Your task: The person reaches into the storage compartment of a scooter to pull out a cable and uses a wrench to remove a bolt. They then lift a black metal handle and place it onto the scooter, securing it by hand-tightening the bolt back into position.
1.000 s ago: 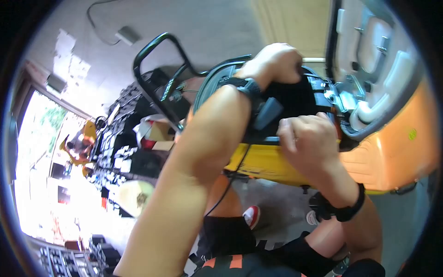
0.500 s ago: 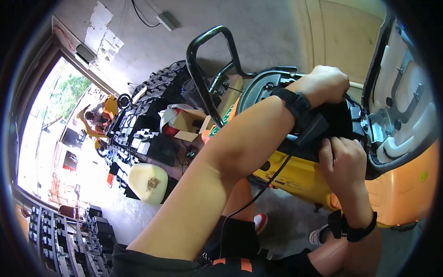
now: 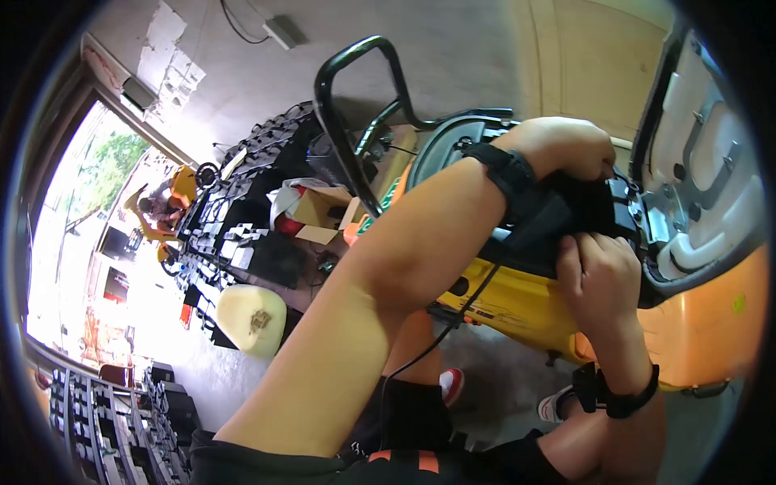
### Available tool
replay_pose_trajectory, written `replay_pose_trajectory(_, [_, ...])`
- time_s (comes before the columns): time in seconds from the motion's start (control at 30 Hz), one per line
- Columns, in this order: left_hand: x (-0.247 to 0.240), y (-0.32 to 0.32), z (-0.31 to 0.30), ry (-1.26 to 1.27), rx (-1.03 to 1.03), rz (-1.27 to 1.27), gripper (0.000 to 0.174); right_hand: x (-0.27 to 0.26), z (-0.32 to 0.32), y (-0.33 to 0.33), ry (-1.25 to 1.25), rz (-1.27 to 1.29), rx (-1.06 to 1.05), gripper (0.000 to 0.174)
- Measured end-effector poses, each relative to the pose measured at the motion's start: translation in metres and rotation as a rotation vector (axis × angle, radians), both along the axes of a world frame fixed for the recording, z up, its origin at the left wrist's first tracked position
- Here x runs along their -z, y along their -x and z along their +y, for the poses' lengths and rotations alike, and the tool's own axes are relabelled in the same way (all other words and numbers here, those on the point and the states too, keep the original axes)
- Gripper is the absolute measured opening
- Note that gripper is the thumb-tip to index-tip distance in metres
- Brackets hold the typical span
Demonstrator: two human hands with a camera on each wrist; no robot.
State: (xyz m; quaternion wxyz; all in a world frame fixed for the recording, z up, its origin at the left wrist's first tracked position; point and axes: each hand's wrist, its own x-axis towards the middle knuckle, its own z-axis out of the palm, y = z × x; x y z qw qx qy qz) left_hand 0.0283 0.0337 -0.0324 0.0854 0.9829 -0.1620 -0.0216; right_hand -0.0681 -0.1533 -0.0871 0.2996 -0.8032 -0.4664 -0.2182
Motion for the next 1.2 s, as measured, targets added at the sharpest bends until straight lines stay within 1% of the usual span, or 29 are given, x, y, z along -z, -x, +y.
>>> replay_pose_trajectory(0.07, [0.002,-0.003,0.0,-0.011,0.034,-0.044,0.032,-0.003,-0.001,0.001,0.031,-0.013,0.0,0.024])
replay_pose_trajectory(0.1, [0.005,-0.007,-0.001,-0.011,0.003,-0.037,0.03,-0.002,0.001,0.001,0.001,-0.024,-0.017,0.024])
replay_pose_trajectory(0.17, [0.002,-0.001,-0.002,0.068,-0.011,-0.04,0.028,-0.004,0.001,0.004,0.016,-0.038,-0.004,0.024])
replay_pose_trajectory(0.23, [0.004,-0.001,-0.002,0.039,0.013,-0.062,0.025,-0.005,0.001,0.005,0.052,-0.026,0.001,0.025])
replay_pose_trajectory(0.3, [-0.001,0.005,-0.001,0.072,0.007,-0.075,0.024,-0.002,0.002,0.005,0.005,-0.037,0.002,0.028])
replay_pose_trajectory(0.4, [0.006,0.001,0.004,0.111,0.069,-0.116,0.022,-0.004,0.004,0.007,0.008,-0.059,0.041,0.03])
replay_pose_trajectory(0.43, [0.005,0.002,0.004,0.106,0.072,-0.117,0.022,-0.003,0.006,0.008,-0.032,-0.049,0.015,0.031])
replay_pose_trajectory(0.47, [0.003,0.005,0.004,0.167,0.058,-0.092,0.022,-0.001,0.006,0.008,-0.078,-0.042,-0.018,0.031])
replay_pose_trajectory(0.57, [0.002,0.005,0.005,0.122,0.06,-0.131,0.023,-0.004,0.007,0.009,-0.067,-0.04,-0.005,0.031])
replay_pose_trajectory(0.7, [0.001,0.009,0.001,0.134,-0.001,-0.116,0.022,-0.002,0.005,0.003,-0.1,-0.077,-0.017,0.03])
replay_pose_trajectory(0.73, [-0.004,0.01,0.0,0.102,-0.018,-0.062,0.021,0.0,0.005,0.003,-0.131,-0.079,-0.031,0.03])
replay_pose_trajectory(0.77, [-0.006,0.011,-0.002,0.097,-0.014,-0.067,0.021,0.002,0.004,0.002,-0.162,-0.077,-0.039,0.03])
replay_pose_trajectory(0.83, [-0.021,0.013,0.0,0.129,-0.038,-0.105,0.027,0.003,0.003,0.0,-0.176,-0.095,-0.011,0.03])
replay_pose_trajectory(0.9, [-0.034,0.022,-0.004,0.253,-0.161,-0.177,0.025,0.005,0.003,0.001,-0.176,-0.09,-0.045,0.03])
replay_pose_trajectory(0.93, [-0.039,0.025,-0.004,0.365,-0.121,-0.249,0.026,0.005,0.003,0.001,-0.188,-0.092,-0.037,0.032])
replay_pose_trajectory(0.97, [-0.044,0.025,-0.008,0.403,-0.217,-0.217,0.03,0.005,0.003,0.001,-0.196,-0.086,-0.018,0.032])
replay_pose_trajectory(1.03, [-0.05,0.028,-0.016,0.483,-0.199,-0.212,0.033,0.003,0.001,0.002,-0.082,-0.041,-0.018,0.022])
replay_pose_trajectory(1.07, [-0.051,0.031,-0.022,0.481,-0.188,-0.206,0.033,0.003,0.002,0.003,-0.085,-0.038,-0.006,0.022])
replay_pose_trajectory(1.13, [-0.073,0.053,-0.047,0.623,-0.403,0.111,0.038,0.001,0.002,0.003,-0.029,-0.006,-0.007,0.024])
replay_pose_trajectory(1.17, [-0.071,0.055,-0.05,0.623,-0.397,0.114,0.038,0.001,0.001,0.003,-0.028,-0.004,-0.001,0.024])
replay_pose_trajectory(1.2, [-0.068,0.057,-0.054,0.596,-0.349,0.166,0.041,0.0,0.0,0.004,-0.026,-0.01,0.005,0.024])
